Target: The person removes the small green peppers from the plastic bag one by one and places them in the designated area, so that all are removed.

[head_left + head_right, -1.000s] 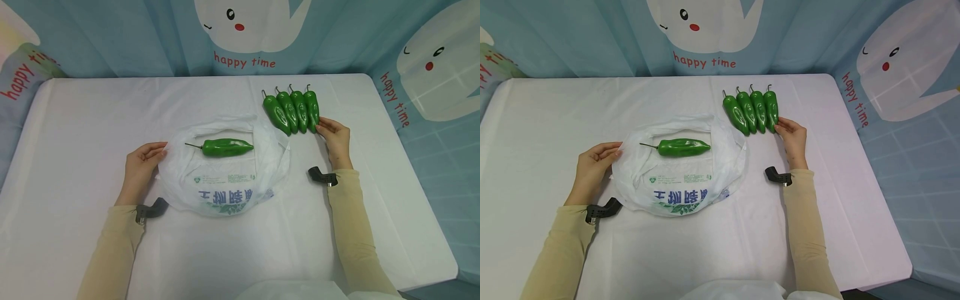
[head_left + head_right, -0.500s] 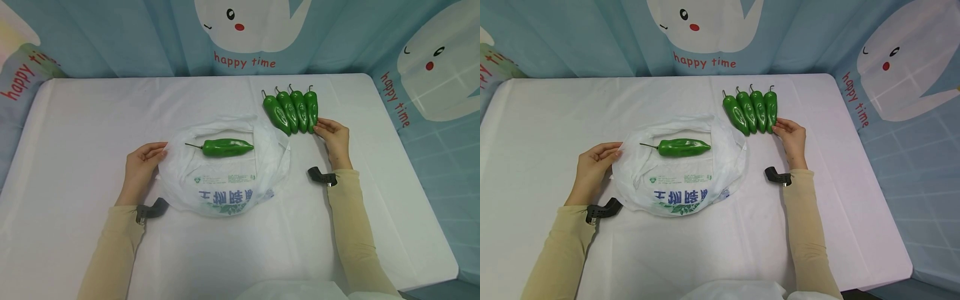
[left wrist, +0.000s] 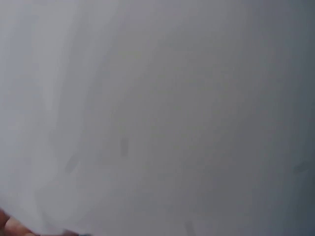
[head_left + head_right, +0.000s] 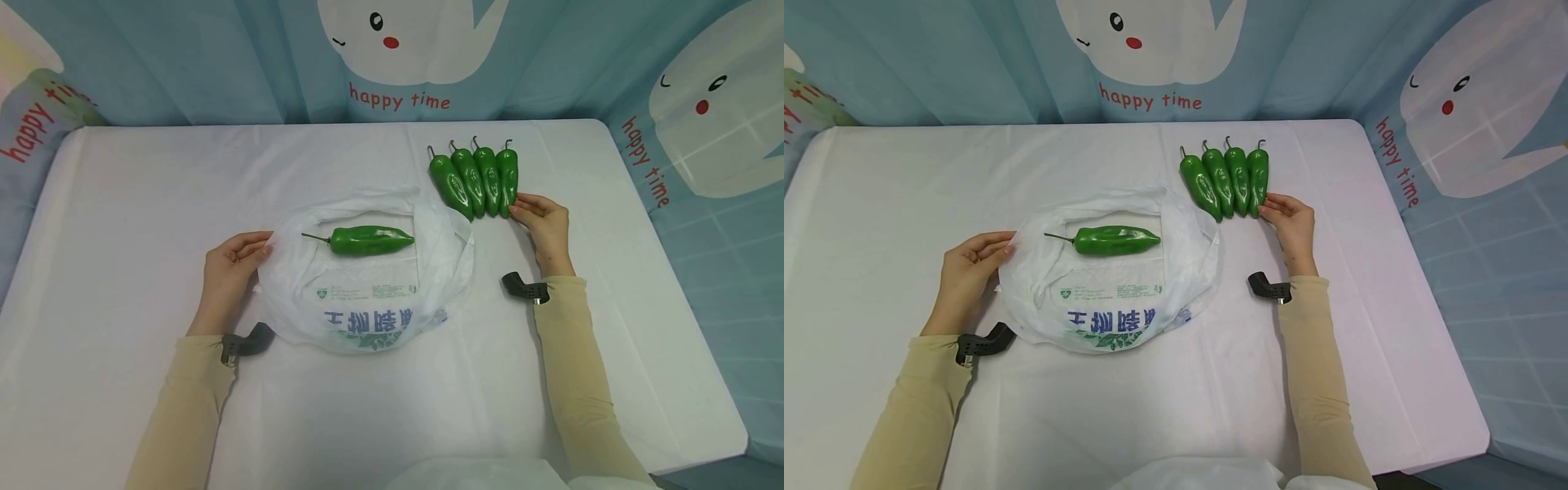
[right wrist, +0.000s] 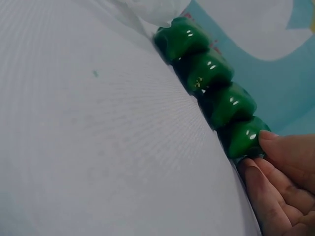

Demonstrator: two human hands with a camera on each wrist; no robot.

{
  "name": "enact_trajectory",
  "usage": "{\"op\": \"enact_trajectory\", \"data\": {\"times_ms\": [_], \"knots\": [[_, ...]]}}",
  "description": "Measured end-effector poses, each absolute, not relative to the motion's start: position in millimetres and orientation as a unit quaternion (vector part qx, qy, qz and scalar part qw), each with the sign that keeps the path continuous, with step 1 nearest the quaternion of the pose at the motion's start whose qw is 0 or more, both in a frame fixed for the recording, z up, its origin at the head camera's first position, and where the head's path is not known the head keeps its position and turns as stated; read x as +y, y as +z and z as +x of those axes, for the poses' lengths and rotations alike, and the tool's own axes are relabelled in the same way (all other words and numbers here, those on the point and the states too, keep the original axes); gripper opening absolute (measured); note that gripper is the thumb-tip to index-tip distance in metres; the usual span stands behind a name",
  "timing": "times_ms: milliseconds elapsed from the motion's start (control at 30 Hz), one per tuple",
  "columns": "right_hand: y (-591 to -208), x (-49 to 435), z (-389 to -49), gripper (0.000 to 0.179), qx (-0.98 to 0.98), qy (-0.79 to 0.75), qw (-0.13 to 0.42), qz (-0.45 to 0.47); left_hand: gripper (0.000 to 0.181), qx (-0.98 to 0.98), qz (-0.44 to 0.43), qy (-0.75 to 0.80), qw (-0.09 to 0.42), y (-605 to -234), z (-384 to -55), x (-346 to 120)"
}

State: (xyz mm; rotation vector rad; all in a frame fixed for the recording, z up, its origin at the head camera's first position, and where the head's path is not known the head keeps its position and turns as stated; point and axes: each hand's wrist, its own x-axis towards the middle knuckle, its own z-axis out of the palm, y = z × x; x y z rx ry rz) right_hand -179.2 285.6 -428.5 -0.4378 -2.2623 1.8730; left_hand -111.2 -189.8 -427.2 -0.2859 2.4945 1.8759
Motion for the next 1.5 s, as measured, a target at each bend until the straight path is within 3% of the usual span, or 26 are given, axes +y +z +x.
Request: {"op": "enact_trajectory", "data": {"times_ms": [900, 1500], "knots": [[-423.9, 285.4, -177.0, 0.032, -0.688, 0.703, 0.101, -0.149, 0.032, 0.799, -0.085, 0.596, 0.002, -428.1, -111.4, -191.1], [-419.4, 283.6, -176.7, 0.033, -0.68, 0.703, 0.154, -0.14, 0.03, 0.79, -0.094, 0.606, 0.004, -426.5, -111.5, -189.6]]}}
